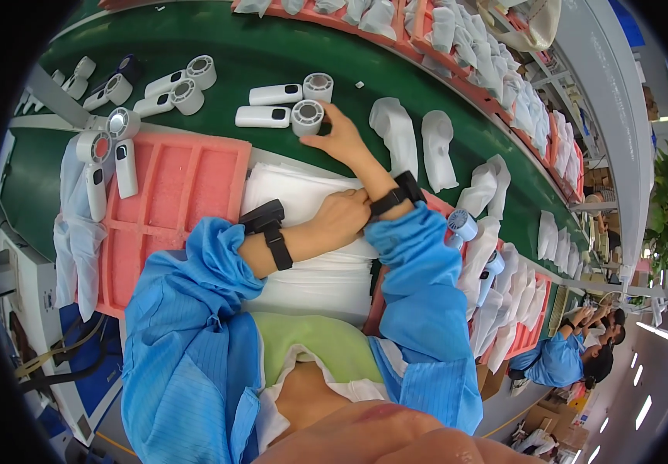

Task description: The person picks up a handheld fan and a foam sheet, wraps the fan head by hand, and places it into a pink tray. This process is repeated for several fans, including white and blue versions, as the person reaches for new materials from the workspace.

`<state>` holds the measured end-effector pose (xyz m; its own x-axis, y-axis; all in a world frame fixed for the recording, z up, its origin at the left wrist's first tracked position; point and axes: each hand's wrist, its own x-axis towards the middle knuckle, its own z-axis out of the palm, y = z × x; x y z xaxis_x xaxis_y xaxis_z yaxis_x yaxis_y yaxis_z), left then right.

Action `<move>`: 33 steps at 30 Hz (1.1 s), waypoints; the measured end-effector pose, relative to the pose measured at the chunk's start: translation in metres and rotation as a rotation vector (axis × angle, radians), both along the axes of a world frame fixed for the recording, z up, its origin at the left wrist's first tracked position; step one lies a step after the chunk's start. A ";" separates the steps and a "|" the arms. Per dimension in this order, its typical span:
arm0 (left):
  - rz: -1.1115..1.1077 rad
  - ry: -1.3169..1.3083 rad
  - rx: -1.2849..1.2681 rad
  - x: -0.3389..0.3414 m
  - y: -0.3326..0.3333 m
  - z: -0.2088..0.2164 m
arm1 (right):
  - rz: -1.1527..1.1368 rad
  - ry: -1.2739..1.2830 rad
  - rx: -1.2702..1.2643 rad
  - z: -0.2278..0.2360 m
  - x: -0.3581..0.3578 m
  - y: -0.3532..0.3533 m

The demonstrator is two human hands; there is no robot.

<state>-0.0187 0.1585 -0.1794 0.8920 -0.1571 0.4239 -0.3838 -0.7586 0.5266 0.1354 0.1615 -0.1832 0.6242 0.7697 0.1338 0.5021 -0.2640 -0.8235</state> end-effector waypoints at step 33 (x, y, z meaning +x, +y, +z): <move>-0.147 0.194 -1.654 -0.007 0.082 0.109 | 0.053 -0.396 0.044 0.146 -0.085 -0.085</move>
<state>-0.0259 0.2409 -0.0702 0.9669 0.2348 0.0997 -0.2339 0.6596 0.7143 0.0503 0.0766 -0.0372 0.4773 0.7878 0.3893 0.7949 -0.1982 -0.5735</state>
